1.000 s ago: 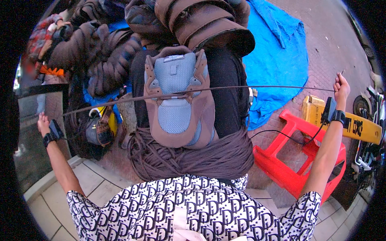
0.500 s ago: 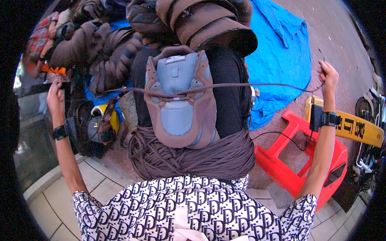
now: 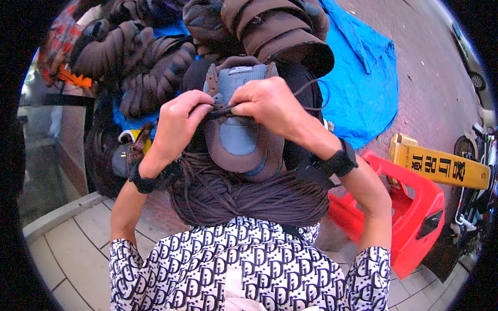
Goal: Lacing up a sneaker while sitting on a mat outdoors.
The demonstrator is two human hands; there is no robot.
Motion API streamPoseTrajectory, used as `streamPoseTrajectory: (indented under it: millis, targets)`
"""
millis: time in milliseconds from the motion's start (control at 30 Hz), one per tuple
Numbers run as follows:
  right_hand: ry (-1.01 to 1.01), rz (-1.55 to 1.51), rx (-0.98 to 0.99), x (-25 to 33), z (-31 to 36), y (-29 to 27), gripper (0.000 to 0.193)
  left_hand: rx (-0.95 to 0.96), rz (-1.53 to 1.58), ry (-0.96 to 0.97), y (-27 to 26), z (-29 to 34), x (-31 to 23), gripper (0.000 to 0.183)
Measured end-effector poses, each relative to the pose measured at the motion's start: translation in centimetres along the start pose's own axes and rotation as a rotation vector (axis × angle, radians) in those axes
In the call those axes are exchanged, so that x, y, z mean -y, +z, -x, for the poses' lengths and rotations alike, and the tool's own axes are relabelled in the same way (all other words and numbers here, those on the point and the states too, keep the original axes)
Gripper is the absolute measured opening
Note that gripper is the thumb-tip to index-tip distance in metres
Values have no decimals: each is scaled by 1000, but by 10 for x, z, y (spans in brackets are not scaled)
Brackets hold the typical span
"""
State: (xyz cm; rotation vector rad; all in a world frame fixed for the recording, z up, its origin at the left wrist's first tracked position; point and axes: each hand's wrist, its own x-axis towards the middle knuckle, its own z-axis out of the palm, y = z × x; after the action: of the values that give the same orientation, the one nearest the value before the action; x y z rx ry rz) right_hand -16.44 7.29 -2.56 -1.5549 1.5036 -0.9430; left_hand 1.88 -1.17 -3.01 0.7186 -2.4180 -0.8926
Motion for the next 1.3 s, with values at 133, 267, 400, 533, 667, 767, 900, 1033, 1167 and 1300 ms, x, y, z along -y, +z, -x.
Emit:
streamPoseTrajectory:
  millis: [133,267,400,533,667,767,900,1033,1167,1300]
  targets:
    - [-57,13,24,2,6,9,15,-47,14,21,6,10,1,7]
    - [154,-288,61,5,10,12,15,-13,-77,72,7,12,1,5]
    - [308,-465,78,5,8,10,17,6,-261,170,7,13,-6,9]
    - [400,-584,76,3,9,10,19,78,-653,346,12,15,-15,18]
    - [390,-633,53,-2,14,15,18,126,-664,397,11,8,-13,12]
    - [344,-601,76,-13,19,9,17,359,-868,457,6,-2,-12,10]
    - [-166,-27,-194,-31,25,-9,14,663,-798,229,0,-28,-19,11]
    - [-150,288,-201,-40,33,-3,14,831,-228,-344,-14,-55,-24,12]
    - [66,-288,-205,-39,43,15,16,849,-63,-597,-13,-61,-24,16]
    - [165,-202,-242,-45,42,11,14,837,-82,-660,-7,-66,-23,15]
